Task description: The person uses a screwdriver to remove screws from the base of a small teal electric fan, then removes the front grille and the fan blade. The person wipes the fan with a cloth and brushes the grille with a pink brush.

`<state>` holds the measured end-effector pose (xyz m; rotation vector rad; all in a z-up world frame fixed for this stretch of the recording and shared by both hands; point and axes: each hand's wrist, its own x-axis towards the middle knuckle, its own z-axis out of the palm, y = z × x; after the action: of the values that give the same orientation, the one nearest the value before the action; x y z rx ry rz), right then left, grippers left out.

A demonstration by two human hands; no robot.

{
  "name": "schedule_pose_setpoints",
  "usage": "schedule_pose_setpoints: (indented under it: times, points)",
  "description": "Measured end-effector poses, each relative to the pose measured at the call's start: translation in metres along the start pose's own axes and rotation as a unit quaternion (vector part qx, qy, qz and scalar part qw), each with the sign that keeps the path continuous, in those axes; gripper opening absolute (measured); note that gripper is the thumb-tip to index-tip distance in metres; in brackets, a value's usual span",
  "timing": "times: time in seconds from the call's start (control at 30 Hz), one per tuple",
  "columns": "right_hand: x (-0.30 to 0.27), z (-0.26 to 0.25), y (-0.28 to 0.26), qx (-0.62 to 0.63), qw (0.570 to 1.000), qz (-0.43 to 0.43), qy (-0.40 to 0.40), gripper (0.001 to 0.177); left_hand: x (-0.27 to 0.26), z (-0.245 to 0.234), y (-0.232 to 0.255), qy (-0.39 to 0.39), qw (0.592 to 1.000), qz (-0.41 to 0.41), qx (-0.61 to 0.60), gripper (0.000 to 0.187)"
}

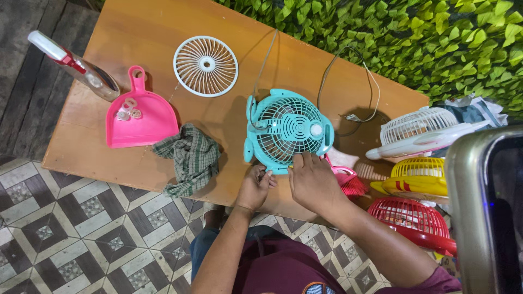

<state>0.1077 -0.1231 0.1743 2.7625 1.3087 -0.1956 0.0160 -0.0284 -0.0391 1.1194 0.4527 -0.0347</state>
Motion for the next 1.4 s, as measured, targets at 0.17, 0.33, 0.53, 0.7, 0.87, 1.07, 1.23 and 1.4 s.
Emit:
schedule_pose_setpoints:
  times: [0.17, 0.33, 0.53, 0.7, 0.87, 1.07, 1.23, 1.4]
  points:
    - [-0.002, 0.001, 0.0, 0.044, 0.997, -0.037, 0.044, 0.025, -0.002, -0.001, 0.004, 0.001, 1.0, -0.015, 0.016, 0.029]
    - [0.002, 0.004, 0.001, -0.008, 0.984, 0.064, -0.165, 0.042, -0.003, 0.001, 0.008, 0.011, 1.0, -0.009, 0.013, 0.028]
    - [0.0, 0.003, 0.001, 0.004, 0.999, 0.014, 0.035, 0.034, -0.003, 0.0, 0.008, 0.011, 0.999, 0.002, 0.03, 0.03]
    - [-0.003, 0.006, 0.004, 0.058, 0.992, -0.045, 0.099, 0.027, 0.0, 0.0, 0.003, 0.004, 1.0, -0.017, 0.016, 0.029]
    - [0.001, 0.016, 0.008, -0.036, 0.995, 0.053, -0.077, 0.042, 0.0, -0.002, -0.001, 0.001, 1.0, -0.008, 0.026, 0.028]
    - [-0.007, 0.025, 0.015, 0.087, 0.994, -0.016, 0.06, 0.029, 0.001, -0.001, -0.001, 0.001, 1.0, -0.004, 0.015, 0.028]
    - [-0.042, 0.017, 0.045, 0.203, 0.95, 0.218, 0.094, 0.026, -0.002, 0.0, 0.009, -0.005, 1.0, -0.007, 0.02, 0.026]
    - [-0.068, 0.013, 0.076, 0.22, 0.894, 0.382, 0.077, 0.026, -0.007, -0.001, 0.029, 0.021, 0.991, -0.018, 0.128, 0.026]
